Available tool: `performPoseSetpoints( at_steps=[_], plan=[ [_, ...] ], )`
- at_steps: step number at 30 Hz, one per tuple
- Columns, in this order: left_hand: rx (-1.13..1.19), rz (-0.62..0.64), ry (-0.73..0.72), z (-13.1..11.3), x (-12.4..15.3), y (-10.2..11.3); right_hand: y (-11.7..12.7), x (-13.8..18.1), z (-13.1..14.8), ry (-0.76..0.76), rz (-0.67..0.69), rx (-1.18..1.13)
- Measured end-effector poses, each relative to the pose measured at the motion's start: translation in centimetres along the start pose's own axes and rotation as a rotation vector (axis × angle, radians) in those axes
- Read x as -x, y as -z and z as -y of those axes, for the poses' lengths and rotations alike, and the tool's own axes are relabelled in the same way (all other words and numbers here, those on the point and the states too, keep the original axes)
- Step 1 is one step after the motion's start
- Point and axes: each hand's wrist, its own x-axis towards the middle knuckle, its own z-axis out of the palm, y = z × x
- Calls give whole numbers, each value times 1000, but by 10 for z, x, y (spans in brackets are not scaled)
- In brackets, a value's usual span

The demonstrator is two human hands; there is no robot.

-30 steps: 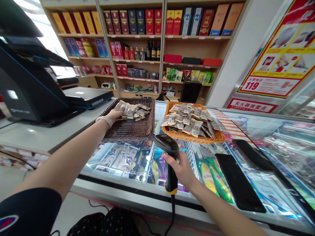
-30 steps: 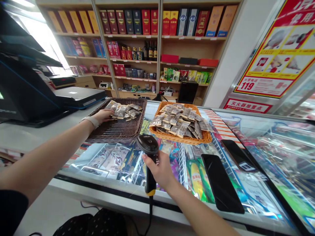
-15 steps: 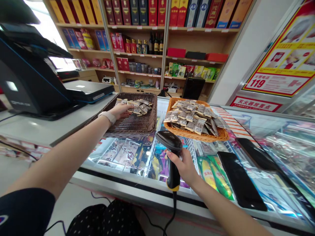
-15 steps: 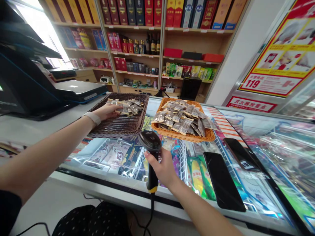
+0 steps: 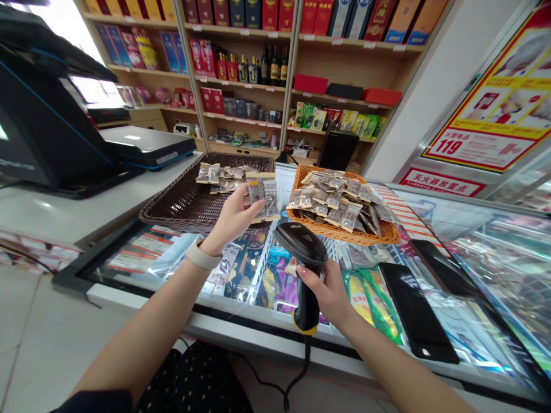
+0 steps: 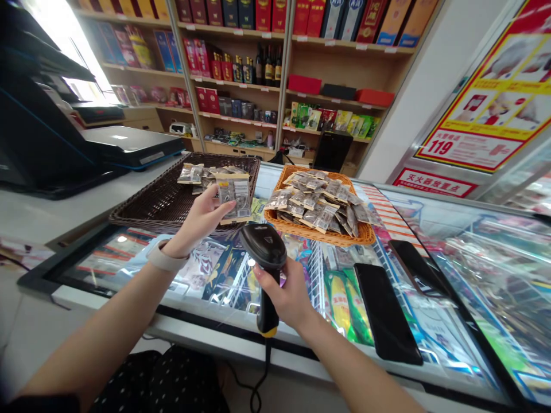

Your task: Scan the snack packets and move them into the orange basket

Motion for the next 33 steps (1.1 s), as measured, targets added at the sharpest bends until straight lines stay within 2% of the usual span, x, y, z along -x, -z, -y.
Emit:
performPoseSetpoints(
  at_steps=[15,27,31,33],
  plan=[
    [-306,-1,-56,1,13,4,1,3,-1,63,2,77],
    [-178,-24,-31,1,11,4,2,1,-3,44,11,80],
    [-23,-99,76,-1,2,3,-2,0,-6,-28,-46,71],
    [95,-80,162,-7,-6,1,-3,-2,-7,-83,-65,54]
  ],
)
